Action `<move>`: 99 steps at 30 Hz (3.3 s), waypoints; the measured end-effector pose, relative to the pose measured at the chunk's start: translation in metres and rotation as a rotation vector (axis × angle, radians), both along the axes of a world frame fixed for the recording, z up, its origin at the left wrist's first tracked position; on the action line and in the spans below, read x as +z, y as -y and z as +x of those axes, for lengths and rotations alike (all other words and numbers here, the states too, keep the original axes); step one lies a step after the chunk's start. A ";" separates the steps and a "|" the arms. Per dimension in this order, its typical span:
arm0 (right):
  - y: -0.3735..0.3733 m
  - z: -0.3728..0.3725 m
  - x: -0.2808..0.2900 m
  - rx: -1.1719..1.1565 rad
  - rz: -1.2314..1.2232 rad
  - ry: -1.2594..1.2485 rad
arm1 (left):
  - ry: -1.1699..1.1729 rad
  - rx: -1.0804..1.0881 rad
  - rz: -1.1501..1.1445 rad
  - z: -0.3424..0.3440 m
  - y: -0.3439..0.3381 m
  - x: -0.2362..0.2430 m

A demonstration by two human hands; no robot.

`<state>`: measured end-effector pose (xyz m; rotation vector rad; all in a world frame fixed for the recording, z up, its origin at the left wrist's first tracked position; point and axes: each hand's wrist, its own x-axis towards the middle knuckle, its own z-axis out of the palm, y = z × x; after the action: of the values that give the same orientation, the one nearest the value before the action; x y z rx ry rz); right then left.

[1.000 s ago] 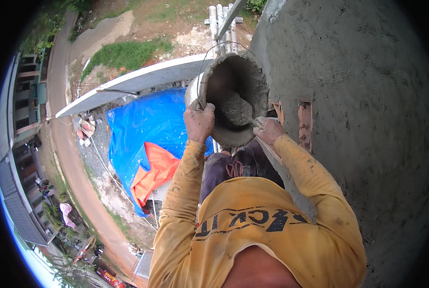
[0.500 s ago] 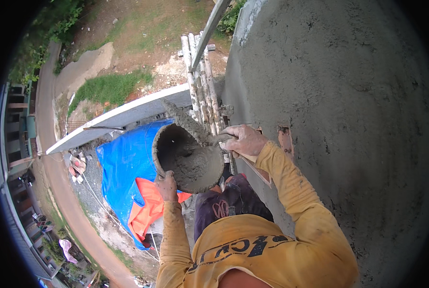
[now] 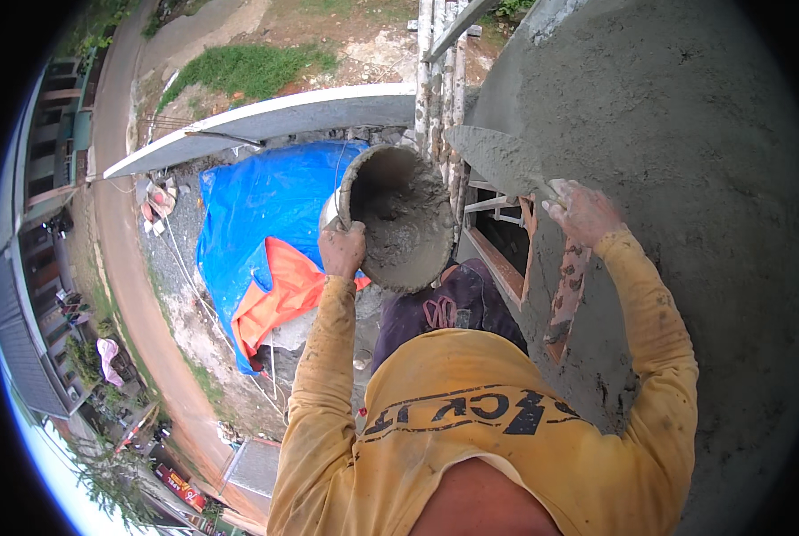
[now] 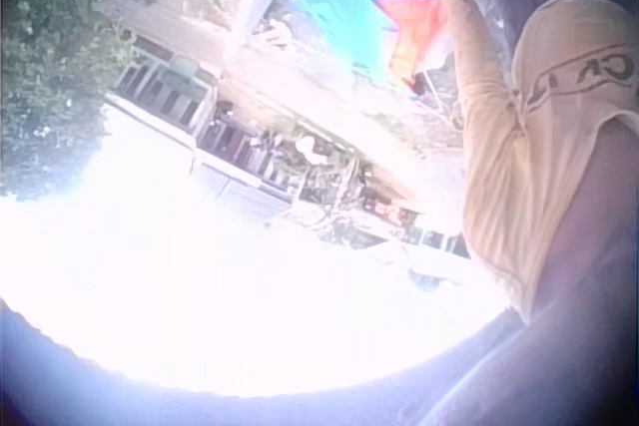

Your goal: The person scoops wet cement from a bucket with a trowel and applies it to a vertical wall surface. They repeatedly smooth and level the cement with the trowel, working on a section of the wall near a window opening.

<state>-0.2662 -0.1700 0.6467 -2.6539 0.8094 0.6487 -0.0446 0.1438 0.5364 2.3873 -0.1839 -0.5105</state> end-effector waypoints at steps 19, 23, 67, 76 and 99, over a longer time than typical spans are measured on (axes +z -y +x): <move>-0.099 0.063 -0.048 -0.166 0.367 0.000 | -0.101 0.113 -0.340 0.012 0.062 0.066; -0.075 0.067 -0.018 -0.197 0.276 0.030 | -0.120 0.223 -0.378 0.013 0.058 0.058; -0.084 0.062 -0.064 -0.090 0.381 -0.021 | -0.169 0.102 -0.314 0.023 0.066 0.081; -0.028 0.133 -0.002 0.011 0.375 0.279 | -0.114 0.413 -0.299 0.010 0.003 0.029; -0.030 0.087 -0.043 0.351 0.073 -0.141 | -0.042 0.019 0.080 0.004 0.018 0.030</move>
<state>-0.1788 -0.1399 0.6035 -2.7282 0.3425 0.9406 -0.0406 0.1253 0.5663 2.4513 -0.1244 -0.5677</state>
